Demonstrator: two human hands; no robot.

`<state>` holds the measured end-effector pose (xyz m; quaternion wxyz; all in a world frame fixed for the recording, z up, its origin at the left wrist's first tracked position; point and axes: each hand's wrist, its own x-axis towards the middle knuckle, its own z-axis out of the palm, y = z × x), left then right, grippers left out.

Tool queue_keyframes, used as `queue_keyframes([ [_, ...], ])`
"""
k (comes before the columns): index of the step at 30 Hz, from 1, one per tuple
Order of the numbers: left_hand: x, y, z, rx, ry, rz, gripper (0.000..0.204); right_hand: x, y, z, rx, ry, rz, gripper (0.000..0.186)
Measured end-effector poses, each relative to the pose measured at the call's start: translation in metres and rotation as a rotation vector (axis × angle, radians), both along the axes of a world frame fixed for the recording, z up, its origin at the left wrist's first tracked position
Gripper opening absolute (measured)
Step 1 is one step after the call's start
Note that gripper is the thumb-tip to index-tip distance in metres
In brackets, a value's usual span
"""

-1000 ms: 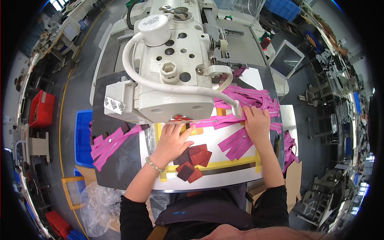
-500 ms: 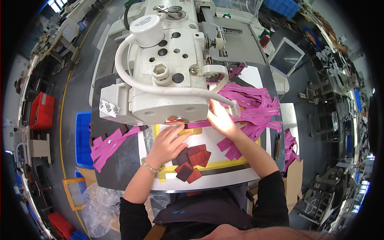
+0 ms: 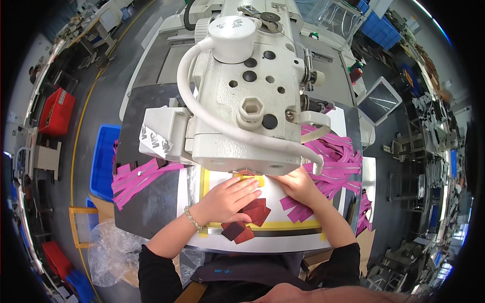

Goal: The recorder is using an industrial sewing machine to stitch maroon leather patches onto pink straps in a workshop.

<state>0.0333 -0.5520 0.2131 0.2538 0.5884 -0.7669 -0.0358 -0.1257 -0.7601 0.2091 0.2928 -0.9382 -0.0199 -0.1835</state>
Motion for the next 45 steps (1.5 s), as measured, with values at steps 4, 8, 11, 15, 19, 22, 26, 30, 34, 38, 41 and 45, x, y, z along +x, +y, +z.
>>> queue_keyframes([
  [4,0.002,-0.003,0.000,0.028,0.020,-0.001,0.072,-0.001,-0.002,0.000,-0.022,-0.009,-0.003,0.037],
  [8,0.002,0.000,0.001,0.138,0.066,0.014,0.073,0.005,0.001,0.010,-0.005,-0.013,-0.028,0.032],
  [11,-0.001,0.005,-0.010,0.244,0.179,0.028,0.074,0.002,-0.005,-0.001,0.090,0.013,-0.012,0.030],
  [15,-0.003,-0.001,-0.010,0.299,0.406,-0.046,0.076,-0.004,-0.009,-0.006,0.035,0.018,0.005,0.030],
  [19,-0.002,0.003,0.002,0.512,0.507,-0.065,0.073,-0.007,-0.006,-0.014,0.191,0.019,0.003,0.033],
  [22,0.006,0.007,-0.005,0.512,0.412,-0.075,0.065,-0.001,-0.004,-0.011,0.204,0.031,0.026,0.033],
  [26,0.011,-0.001,-0.014,0.503,0.388,-0.080,0.064,-0.003,-0.002,-0.021,0.237,0.048,-0.013,0.031],
  [30,0.015,-0.005,-0.013,0.487,0.365,-0.076,0.064,-0.003,-0.007,-0.020,-0.142,-0.027,0.045,0.031],
  [34,0.018,-0.010,-0.016,0.474,0.350,-0.078,0.063,-0.008,0.000,-0.034,0.254,0.080,-0.023,0.032],
  [38,0.019,-0.012,-0.020,0.471,0.340,-0.077,0.063,-0.008,-0.007,-0.045,-0.154,-0.077,0.043,0.033],
  [41,0.022,-0.003,-0.022,0.480,0.335,-0.048,0.062,0.003,-0.009,-0.008,-0.027,-0.025,0.067,0.034],
  [45,0.017,0.006,-0.020,0.484,0.334,-0.004,0.062,0.003,-0.006,-0.010,0.030,0.010,0.029,0.032],
])
